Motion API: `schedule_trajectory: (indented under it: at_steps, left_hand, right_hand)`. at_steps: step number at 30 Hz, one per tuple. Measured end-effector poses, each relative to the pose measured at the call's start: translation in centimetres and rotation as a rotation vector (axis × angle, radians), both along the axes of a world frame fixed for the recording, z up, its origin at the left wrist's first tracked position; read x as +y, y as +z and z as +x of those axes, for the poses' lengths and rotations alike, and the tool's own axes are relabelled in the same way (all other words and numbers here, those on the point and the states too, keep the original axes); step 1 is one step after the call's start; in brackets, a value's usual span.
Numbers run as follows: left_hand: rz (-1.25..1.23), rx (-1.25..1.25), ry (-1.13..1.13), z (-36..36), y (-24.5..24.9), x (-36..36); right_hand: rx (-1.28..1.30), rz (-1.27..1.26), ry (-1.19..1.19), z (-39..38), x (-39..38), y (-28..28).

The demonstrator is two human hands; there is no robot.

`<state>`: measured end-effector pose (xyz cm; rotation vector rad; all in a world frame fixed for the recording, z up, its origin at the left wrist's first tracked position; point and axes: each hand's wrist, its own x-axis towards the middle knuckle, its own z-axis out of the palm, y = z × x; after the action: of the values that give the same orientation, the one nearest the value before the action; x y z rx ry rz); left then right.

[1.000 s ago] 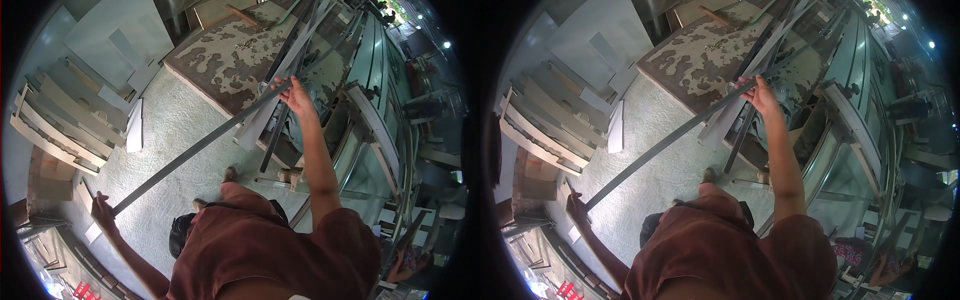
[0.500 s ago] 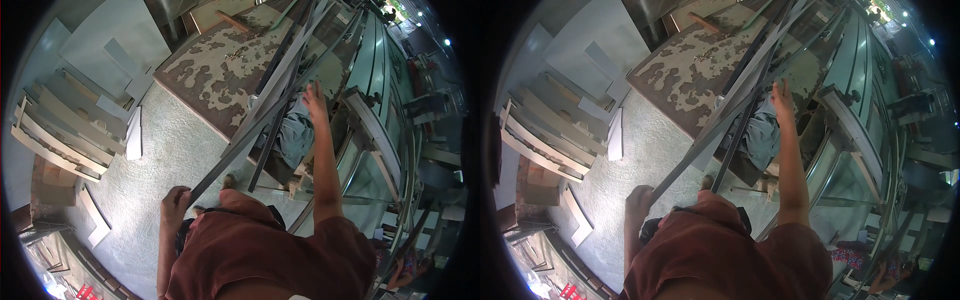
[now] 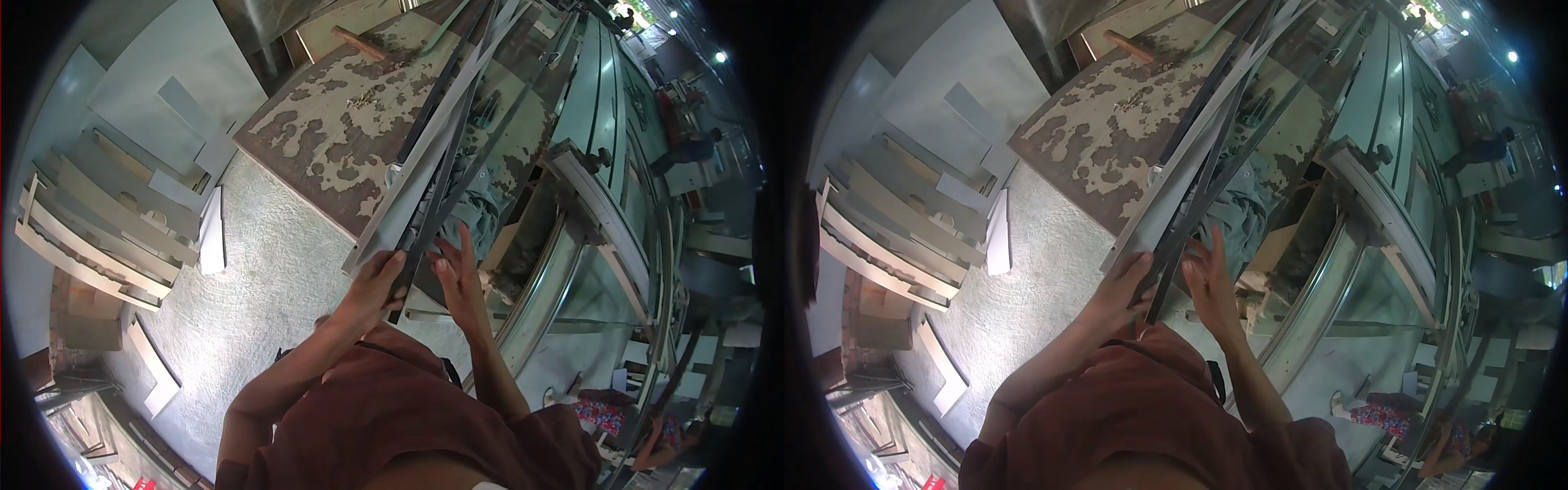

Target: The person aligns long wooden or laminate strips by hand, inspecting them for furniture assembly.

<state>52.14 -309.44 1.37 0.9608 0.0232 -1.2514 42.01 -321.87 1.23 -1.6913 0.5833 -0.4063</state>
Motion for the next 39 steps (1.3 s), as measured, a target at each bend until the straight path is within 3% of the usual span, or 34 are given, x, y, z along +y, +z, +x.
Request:
schedule_trajectory:
  at_steps: [3,5,6,8,12,14,16,19,23,24,25,30,32,39]
  left_hand:
    - [0.031,0.082,0.038,0.1,-1.2,-2.2]
    - [0.023,0.099,0.035,0.6,-1.4,-3.3]
    - [0.010,0.117,0.035,0.8,-1.3,-3.8]
    - [-0.015,0.133,0.030,1.3,-1.0,-4.5]
    - [0.007,0.169,0.002,2.1,-0.2,-6.6]
    - [0.048,0.166,-0.032,2.4,-0.6,-7.8]
    - [-0.085,0.151,-0.071,2.4,-2.4,-8.9]
    - [-0.007,0.179,-0.059,2.1,-1.8,-9.4]
    - [0.012,0.161,-0.082,1.6,-2.4,-9.5]
    - [0.007,0.054,-0.091,1.5,-2.4,-9.7]
    - [0.006,-0.057,-0.106,1.4,-2.4,-10.0]
    - [0.025,-0.131,-0.135,2.7,-2.9,-14.1]
    - [0.042,-0.132,-0.142,3.1,-2.8,-15.9]
    - [0.037,-0.214,-0.119,2.5,-0.9,-20.3]
  right_hand:
    - [-0.010,0.032,-0.063,0.3,0.9,0.2]
    - [-0.016,-0.230,-0.037,1.1,0.5,-0.2]
    - [-0.018,-0.231,-0.041,1.5,0.4,0.2]
    - [0.125,0.041,-0.069,2.6,0.3,1.4]
    - [0.184,0.036,-0.195,4.9,0.3,2.7]
    - [0.123,0.029,-0.262,5.5,-0.5,2.3]
    - [0.060,0.081,-0.279,5.8,-1.7,1.4]
    - [-0.033,0.141,-0.302,5.7,-4.4,-0.6]
    - [-0.024,0.095,-0.314,5.8,-8.2,-1.7]
    - [-0.018,0.104,-0.305,5.9,-9.0,-1.9]
    - [-0.055,0.151,-0.314,6.2,-9.8,-2.1]
    - [-0.193,0.430,-0.333,6.2,-13.4,-3.5]
    - [-0.238,0.671,-0.165,5.9,-14.6,-4.1]
    - [-0.074,0.712,-0.177,8.2,-20.2,-6.0]
